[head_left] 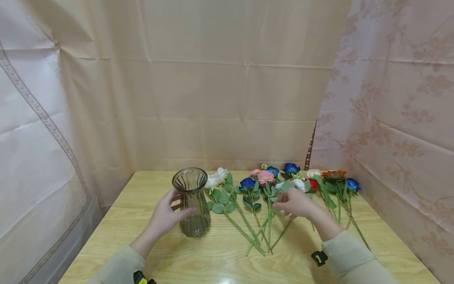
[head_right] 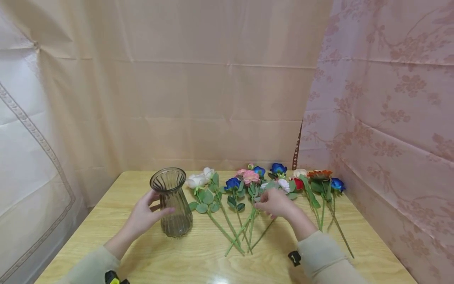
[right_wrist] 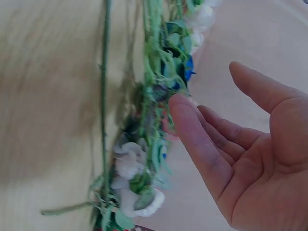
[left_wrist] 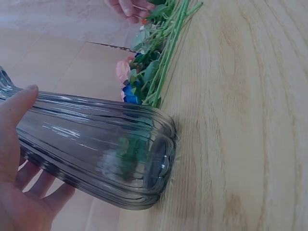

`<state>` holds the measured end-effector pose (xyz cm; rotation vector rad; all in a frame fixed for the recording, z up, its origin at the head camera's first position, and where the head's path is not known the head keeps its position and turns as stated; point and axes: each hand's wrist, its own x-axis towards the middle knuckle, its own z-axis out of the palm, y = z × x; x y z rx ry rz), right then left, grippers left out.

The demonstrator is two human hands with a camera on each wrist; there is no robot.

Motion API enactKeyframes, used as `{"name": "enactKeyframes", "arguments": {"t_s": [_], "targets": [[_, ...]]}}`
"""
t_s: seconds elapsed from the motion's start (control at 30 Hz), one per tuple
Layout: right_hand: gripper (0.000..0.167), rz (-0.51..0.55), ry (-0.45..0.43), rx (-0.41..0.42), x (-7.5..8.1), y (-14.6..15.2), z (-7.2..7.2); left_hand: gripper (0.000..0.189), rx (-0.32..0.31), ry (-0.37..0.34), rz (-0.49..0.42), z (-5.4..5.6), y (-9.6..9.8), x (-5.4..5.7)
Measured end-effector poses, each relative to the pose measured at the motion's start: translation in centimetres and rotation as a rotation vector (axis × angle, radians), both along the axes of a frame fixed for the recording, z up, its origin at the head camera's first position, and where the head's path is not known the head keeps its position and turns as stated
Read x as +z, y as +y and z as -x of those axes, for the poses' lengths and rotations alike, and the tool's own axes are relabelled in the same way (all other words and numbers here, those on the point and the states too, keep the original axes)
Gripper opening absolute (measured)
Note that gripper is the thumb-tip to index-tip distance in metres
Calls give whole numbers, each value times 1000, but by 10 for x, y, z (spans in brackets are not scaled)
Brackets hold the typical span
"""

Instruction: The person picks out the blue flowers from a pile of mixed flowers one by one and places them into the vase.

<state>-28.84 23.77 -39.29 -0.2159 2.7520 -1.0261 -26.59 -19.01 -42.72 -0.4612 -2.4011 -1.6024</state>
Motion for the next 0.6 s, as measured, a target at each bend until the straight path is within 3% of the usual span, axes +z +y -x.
{"name": "enactKeyframes", "arguments": {"t_s": [0.23,0.47,0.6], "targets": [[21,-7,-6,-1,-17,-4,1,75,-2,-24,-30,-3,-5,-6],[40,-45,6,41,-29,-9,2,73,3,-29,-30,-5,-5,-7],[39,-68,-3,22,-36,-14,1,73,13,-23,-17,-4,-4,-8]]}}
